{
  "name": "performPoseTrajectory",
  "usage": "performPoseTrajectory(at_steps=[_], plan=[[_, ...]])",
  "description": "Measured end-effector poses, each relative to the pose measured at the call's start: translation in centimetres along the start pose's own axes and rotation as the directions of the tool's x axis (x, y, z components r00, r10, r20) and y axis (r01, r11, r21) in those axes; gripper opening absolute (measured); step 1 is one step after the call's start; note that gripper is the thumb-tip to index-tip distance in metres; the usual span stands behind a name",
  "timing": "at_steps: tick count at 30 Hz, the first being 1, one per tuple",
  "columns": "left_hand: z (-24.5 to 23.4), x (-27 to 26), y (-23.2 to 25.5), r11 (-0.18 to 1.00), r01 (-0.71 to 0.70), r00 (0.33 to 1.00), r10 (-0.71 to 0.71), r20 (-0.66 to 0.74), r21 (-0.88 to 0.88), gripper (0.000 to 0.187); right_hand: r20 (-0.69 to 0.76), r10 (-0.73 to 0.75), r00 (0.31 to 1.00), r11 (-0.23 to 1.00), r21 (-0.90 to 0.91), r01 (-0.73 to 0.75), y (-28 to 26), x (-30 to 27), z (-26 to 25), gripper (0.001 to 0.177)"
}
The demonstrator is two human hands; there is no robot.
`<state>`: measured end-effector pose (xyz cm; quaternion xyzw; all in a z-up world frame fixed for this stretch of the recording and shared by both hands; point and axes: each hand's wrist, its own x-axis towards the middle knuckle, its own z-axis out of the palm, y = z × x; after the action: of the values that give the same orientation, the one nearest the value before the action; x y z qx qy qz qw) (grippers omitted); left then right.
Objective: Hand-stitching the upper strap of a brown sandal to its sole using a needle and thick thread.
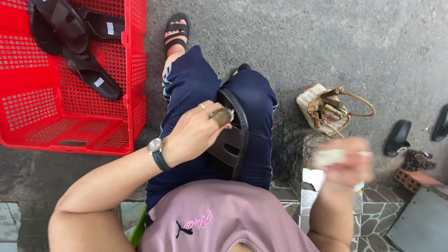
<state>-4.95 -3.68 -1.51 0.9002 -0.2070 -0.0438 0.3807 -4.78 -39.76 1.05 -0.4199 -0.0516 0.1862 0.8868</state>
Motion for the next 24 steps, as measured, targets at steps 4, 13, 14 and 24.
performPoseTrajectory(at_steps=[4,13,14,24], plan=[[-1.8,-1.0,-1.9,0.994,-0.063,0.99,0.074,-0.122,0.09,0.013,-0.273,-0.119,0.955,0.973,-0.223,0.057,-6.0,-0.7,-3.7,0.034],[-6.4,-1.9,-2.3,0.901,0.389,0.897,-0.322,-0.304,0.192,0.03,-0.008,-0.278,0.96,-0.031,-0.999,-0.017,-2.0,6.1,4.1,0.019],[-5.6,-0.7,-0.2,0.958,0.205,0.973,-0.178,-0.144,0.203,0.043,-0.032,-0.204,0.979,0.127,-0.992,-0.006,-0.3,6.5,6.0,0.017],[-5.1,2.1,2.4,0.761,-0.017,1.0,-0.003,-0.03,-0.649,0.024,0.216,0.127,0.968,0.232,-0.955,0.183,6.3,8.1,8.1,0.021]])
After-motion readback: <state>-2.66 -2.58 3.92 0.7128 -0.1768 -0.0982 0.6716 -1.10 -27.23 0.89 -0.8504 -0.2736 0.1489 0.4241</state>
